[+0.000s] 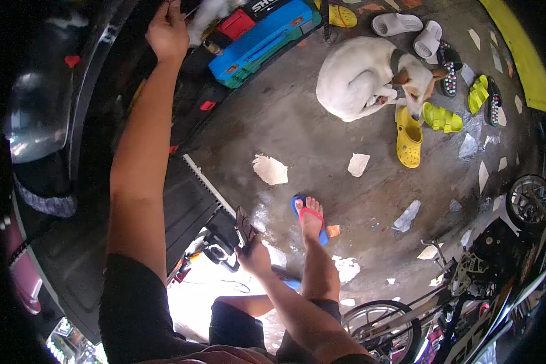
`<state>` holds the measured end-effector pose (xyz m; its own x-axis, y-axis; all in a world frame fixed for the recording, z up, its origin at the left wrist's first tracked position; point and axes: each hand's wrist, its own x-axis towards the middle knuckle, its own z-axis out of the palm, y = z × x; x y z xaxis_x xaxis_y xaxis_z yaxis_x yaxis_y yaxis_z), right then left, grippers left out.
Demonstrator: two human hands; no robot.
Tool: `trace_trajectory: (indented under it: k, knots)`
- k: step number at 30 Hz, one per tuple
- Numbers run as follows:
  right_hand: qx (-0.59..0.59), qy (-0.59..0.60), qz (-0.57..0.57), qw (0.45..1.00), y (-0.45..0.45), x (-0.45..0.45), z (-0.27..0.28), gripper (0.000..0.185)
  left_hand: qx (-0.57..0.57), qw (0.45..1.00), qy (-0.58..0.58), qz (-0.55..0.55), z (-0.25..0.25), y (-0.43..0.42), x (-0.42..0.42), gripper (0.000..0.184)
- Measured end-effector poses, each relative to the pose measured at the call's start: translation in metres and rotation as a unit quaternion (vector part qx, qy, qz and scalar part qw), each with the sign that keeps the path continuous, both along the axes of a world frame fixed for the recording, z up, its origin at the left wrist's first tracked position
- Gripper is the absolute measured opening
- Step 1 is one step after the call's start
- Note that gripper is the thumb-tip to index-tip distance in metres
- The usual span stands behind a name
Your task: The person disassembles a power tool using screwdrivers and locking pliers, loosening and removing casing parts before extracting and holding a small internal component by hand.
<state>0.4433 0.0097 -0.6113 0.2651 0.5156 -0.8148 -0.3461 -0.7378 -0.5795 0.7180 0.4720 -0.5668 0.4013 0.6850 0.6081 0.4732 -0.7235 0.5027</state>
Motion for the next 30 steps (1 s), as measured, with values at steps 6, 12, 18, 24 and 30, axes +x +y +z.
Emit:
trace_trajectory:
  k: [6,12,18,24,30]
  knots:
    - [-0.018,0.047,0.03,0.998,-0.002,-0.012,0.003,0.05,-0.035,0.991,-0.124,-0.047,0.003,0.002,-0.035,0.022]
    - [-0.046,0.065,0.021,0.997,0.0,-0.019,0.016,0.044,0.118,0.987,-0.042,-0.104,0.053,-0.09,-0.124,0.032]
    - [0.052,0.243,-0.281,0.927,0.028,0.005,0.038,0.017,-0.631,0.728,-0.266,-0.034,0.056,-0.224,-0.241,0.032]
    - [0.243,0.08,-0.182,0.949,0.028,0.032,0.078,0.029,-0.575,0.703,-0.408,-0.091,0.018,-0.302,-0.328,0.037]
    - [0.283,0.018,0.035,0.958,-0.006,-0.019,0.088,0.038,-0.246,0.942,-0.227,-0.017,-0.014,-0.361,-0.413,0.047]
